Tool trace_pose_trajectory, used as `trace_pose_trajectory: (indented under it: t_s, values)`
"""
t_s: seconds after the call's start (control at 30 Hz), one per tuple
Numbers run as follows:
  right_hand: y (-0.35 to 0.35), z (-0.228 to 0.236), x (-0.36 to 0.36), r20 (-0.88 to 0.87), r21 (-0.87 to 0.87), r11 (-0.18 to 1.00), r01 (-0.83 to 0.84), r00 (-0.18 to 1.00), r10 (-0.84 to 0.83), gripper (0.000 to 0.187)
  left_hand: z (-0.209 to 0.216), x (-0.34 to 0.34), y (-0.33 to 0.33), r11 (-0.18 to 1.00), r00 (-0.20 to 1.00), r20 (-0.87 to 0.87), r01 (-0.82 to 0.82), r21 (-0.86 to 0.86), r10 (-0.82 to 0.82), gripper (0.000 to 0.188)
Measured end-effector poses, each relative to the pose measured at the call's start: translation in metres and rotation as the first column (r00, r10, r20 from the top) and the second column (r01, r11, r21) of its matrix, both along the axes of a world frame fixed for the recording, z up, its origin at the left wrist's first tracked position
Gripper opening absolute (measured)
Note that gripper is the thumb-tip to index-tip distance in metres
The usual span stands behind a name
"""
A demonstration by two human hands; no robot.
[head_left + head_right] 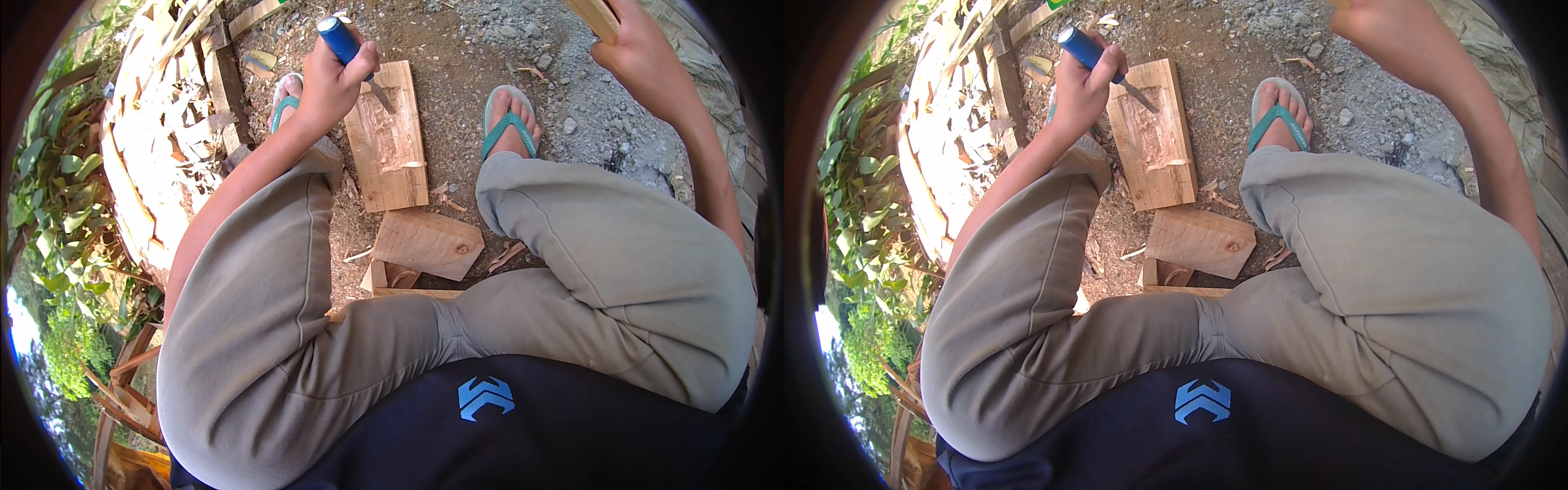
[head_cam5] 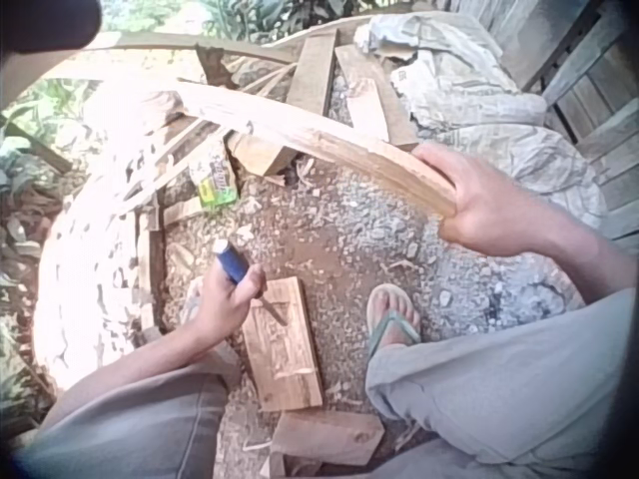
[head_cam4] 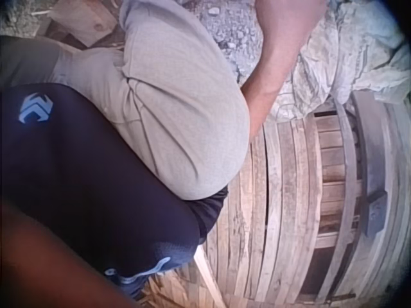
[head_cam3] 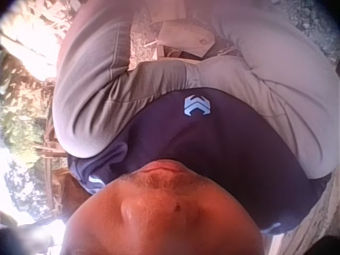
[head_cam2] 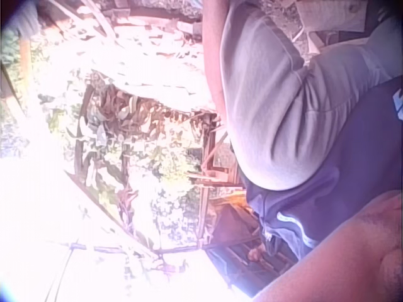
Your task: The person carves a hollow into a block of wood using a chisel and a wooden mallet.
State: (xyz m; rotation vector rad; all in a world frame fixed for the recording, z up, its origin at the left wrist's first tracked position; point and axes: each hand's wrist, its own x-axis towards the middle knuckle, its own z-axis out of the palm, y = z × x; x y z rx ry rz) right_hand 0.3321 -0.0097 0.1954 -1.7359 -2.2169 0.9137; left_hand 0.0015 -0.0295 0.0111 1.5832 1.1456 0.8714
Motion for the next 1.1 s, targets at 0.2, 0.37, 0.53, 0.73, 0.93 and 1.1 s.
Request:
trace_pose_trajectory:
  t_s: [0.2,0.37,0.53,0.73,0.93,1.1]
  values:
    - [0.000,0.004,-0.007,0.060,-0.052,0.998,0.028,0.998,-0.025,0.058,-0.009,-0.002,-0.003,1.000,1.000,-0.009,-0.021,0.000,0.021,0.023]
    - [-0.007,0.011,-0.014,0.035,0.051,0.999,0.009,0.999,-0.011,0.051,-0.022,0.008,0.000,0.999,1.000,0.017,-0.023,0.026,0.023,0.024]
    - [-0.012,-0.011,-0.030,0.104,-0.201,0.974,-0.101,0.987,0.124,0.037,-0.020,-0.004,-0.005,0.998,0.996,-0.076,-0.036,0.052,0.040,0.027]
    - [-0.009,0.014,-0.023,0.013,0.023,0.999,-0.042,0.999,0.042,0.058,-0.023,0.025,0.006,0.999,1.000,0.003,-0.023,0.030,0.023,0.027]
    - [-0.023,-0.031,-0.021,0.114,0.016,0.987,-0.162,0.981,0.159,0.048,-0.022,0.007,0.005,1.000,0.997,-0.082,-0.012,-0.001,0.012,0.030]
    - [-0.018,-0.031,0.010,0.135,-0.053,0.996,-0.067,0.988,0.074,0.047,-0.024,0.029,0.016,0.997,0.997,-0.015,0.070,-0.012,-0.071,0.025]
